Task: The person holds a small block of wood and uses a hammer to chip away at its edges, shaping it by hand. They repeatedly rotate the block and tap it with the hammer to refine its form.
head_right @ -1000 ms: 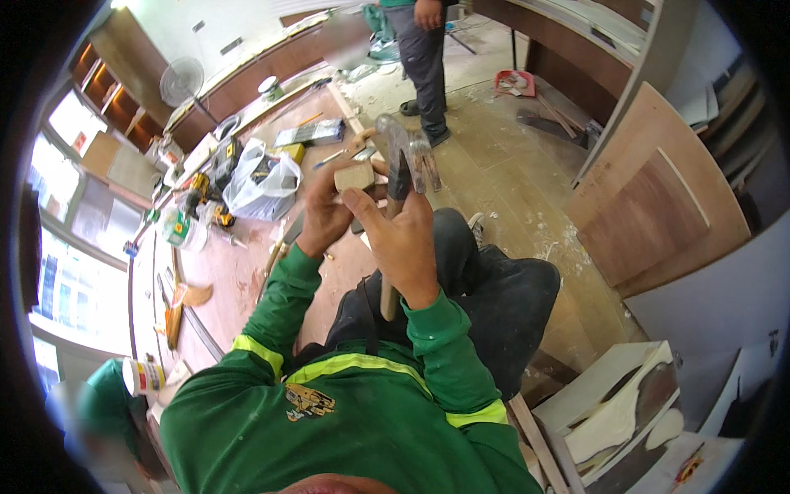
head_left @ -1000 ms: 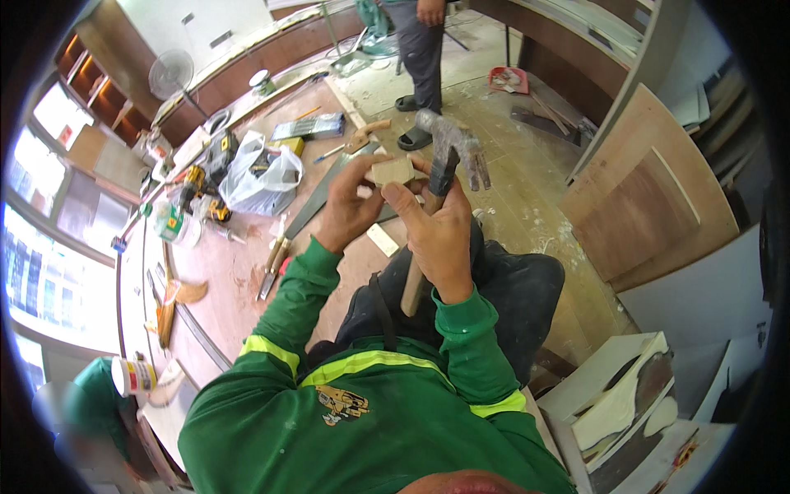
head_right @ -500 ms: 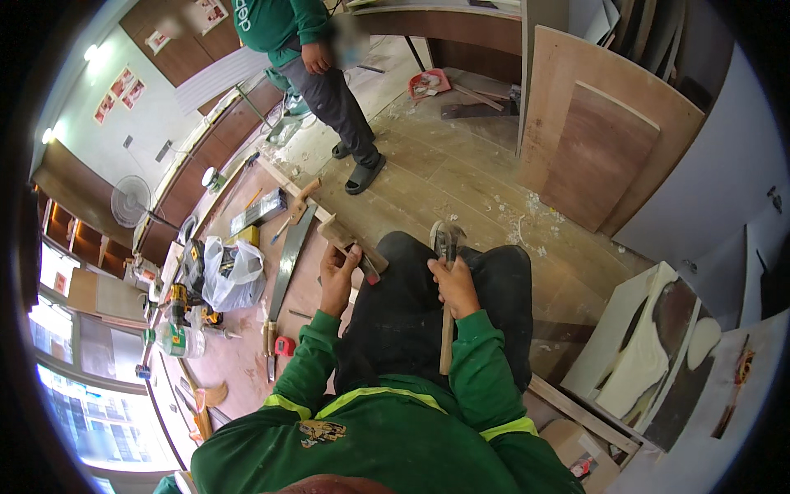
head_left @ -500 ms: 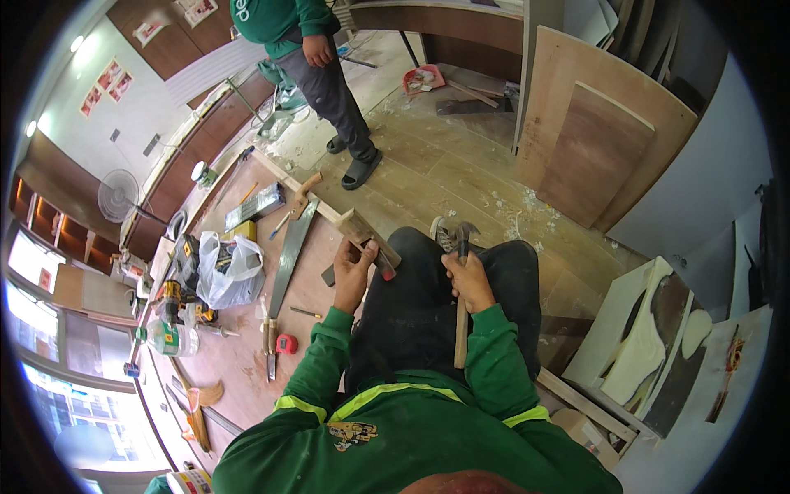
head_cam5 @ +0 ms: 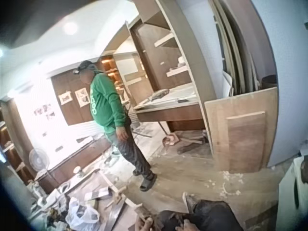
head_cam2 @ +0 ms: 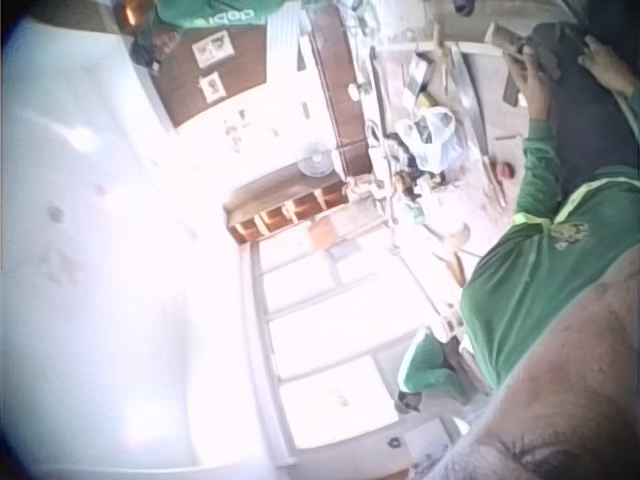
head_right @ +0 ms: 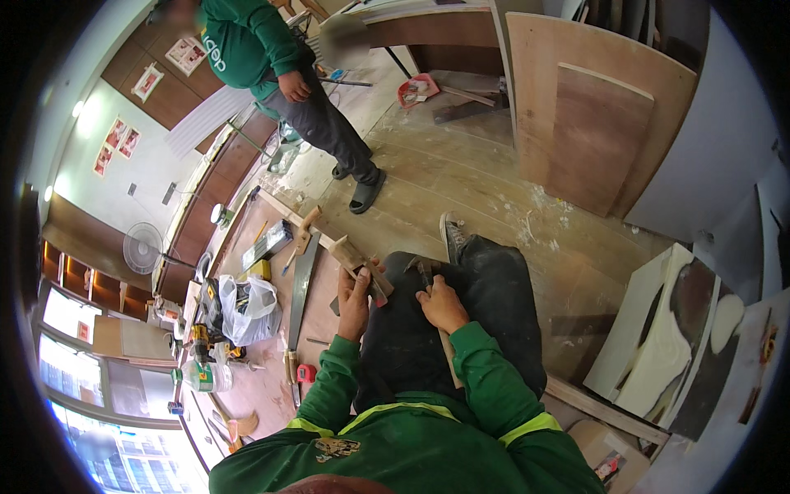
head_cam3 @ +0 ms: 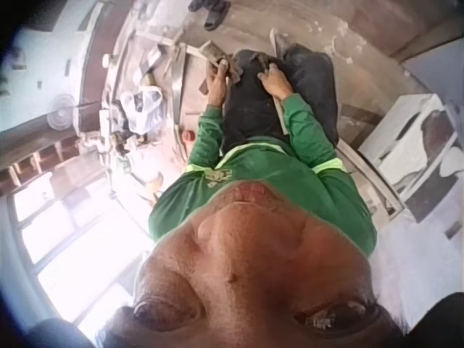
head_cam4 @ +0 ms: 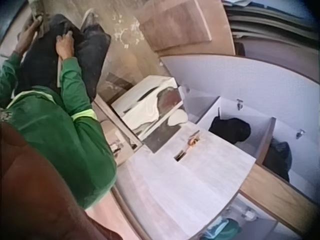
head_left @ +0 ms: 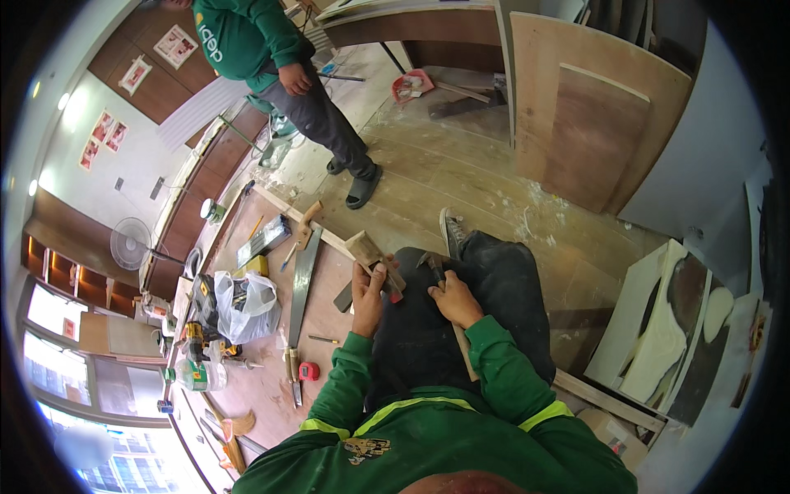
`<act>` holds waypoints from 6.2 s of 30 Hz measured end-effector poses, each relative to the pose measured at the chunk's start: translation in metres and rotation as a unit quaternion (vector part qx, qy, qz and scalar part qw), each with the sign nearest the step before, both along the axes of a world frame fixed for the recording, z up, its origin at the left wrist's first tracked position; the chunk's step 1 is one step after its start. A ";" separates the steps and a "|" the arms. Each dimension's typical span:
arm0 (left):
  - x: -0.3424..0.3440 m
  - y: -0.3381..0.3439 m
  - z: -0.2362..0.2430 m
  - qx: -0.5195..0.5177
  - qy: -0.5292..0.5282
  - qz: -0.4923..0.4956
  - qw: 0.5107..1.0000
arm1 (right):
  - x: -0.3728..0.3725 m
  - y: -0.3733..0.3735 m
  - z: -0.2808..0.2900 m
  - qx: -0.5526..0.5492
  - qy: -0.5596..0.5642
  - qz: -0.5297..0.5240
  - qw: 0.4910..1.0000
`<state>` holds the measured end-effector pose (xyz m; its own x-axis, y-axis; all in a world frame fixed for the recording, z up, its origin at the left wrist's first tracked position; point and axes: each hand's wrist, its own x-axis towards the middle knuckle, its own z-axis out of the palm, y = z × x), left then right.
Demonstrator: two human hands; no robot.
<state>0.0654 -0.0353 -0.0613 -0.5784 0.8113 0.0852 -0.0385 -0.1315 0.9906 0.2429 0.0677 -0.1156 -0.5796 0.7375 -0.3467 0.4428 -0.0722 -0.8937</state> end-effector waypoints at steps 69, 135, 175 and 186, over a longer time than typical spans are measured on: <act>0.007 0.038 -0.040 0.016 -0.493 -0.230 0.839 | 0.031 0.002 0.022 0.016 0.049 0.250 0.967; -0.023 0.017 0.086 0.215 0.287 0.050 0.932 | -0.025 -0.052 0.216 0.006 0.443 -0.034 0.896; -0.022 0.022 0.060 0.238 -0.396 0.069 0.884 | -0.004 -0.061 0.145 0.259 0.199 -0.003 0.945; -0.030 0.021 0.056 0.228 -0.381 0.068 0.893 | -0.006 -0.058 0.131 0.281 0.202 -0.007 0.938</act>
